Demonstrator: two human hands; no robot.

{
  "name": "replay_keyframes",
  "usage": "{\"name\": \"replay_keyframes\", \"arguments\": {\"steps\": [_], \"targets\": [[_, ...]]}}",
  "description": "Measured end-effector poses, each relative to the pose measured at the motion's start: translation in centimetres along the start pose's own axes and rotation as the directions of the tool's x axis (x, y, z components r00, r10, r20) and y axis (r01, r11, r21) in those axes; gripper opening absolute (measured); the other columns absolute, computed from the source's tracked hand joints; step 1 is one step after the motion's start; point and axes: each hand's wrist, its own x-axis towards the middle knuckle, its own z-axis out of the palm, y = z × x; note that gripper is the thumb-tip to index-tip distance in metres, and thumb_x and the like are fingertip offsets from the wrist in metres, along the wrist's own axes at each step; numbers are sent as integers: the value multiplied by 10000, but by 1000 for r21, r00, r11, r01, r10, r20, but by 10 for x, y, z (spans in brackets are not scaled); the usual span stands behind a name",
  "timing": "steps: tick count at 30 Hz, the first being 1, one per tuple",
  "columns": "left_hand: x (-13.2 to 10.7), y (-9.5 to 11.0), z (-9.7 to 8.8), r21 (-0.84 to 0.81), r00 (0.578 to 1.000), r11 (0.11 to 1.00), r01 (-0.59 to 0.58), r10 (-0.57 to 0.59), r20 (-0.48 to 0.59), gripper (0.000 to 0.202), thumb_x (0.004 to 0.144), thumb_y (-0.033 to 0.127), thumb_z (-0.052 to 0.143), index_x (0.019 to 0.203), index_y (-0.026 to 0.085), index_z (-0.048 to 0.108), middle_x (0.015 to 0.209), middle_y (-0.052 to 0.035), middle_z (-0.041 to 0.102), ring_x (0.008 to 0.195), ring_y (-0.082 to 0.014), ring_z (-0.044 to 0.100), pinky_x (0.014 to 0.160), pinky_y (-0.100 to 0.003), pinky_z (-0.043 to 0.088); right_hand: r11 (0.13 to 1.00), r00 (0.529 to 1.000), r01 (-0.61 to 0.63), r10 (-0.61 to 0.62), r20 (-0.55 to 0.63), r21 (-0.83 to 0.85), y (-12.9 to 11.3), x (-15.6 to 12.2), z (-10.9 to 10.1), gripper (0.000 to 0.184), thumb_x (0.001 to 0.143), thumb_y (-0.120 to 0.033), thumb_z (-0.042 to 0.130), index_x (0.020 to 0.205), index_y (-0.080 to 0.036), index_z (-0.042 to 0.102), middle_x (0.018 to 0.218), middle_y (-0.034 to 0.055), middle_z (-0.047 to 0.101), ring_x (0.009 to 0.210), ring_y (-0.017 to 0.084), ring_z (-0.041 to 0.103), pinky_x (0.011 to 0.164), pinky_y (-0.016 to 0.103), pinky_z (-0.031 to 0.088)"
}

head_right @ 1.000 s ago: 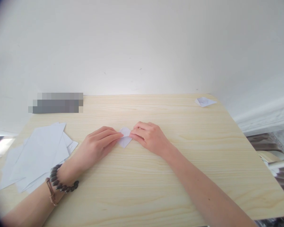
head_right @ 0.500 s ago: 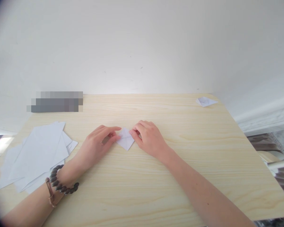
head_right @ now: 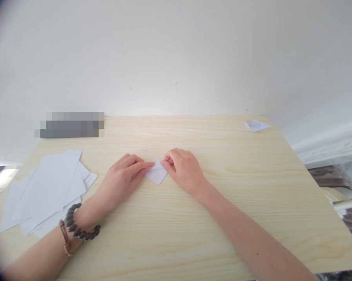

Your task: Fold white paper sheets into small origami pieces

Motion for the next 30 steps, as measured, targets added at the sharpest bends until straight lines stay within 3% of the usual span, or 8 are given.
{"name": "replay_keyframes", "arguments": {"steps": [7,14,22,27,30], "targets": [[2,2,1,52,991,990,130,-131,15,231,892,297,445,1076,252,577,986,-41,559,933,-205,457,836,-377,397,1000,1000,-12,12,-3,-20,-3,1,2,39,850,-208,498,816,-190,506,793,-9,578,758,135,535,742,294,372],[-2,-1,0,144,995,985,93,-89,-33,279,854,385,507,1086,276,616,1077,-58,549,981,-228,461,831,-378,396,998,999,-1,-3,-54,-60,0,-3,4,124,858,-301,506,848,-179,529,872,37,575,802,164,540,747,308,401],[3,-2,1,-76,982,982,173,-178,-69,177,830,320,555,940,241,669,994,-23,635,942,-202,504,850,-377,397,999,998,55,-55,-13,0,2,-3,1,242,810,-400,567,930,-190,554,918,30,595,876,169,553,807,321,396],[4,1,0,-181,984,973,144,-160,-78,146,827,296,554,876,233,677,1013,-17,674,934,-201,547,853,-368,414,992,993,110,-112,26,54,1,-3,-2,150,823,-350,563,851,-203,574,843,5,613,828,156,563,800,325,392],[4,5,-1,-279,974,940,196,-220,-58,160,829,312,549,892,232,672,1048,-15,666,897,-183,572,800,-322,439,976,990,134,-137,8,172,1,-4,-3,112,844,-309,535,852,-209,583,948,23,595,802,133,572,761,297,422]]}}
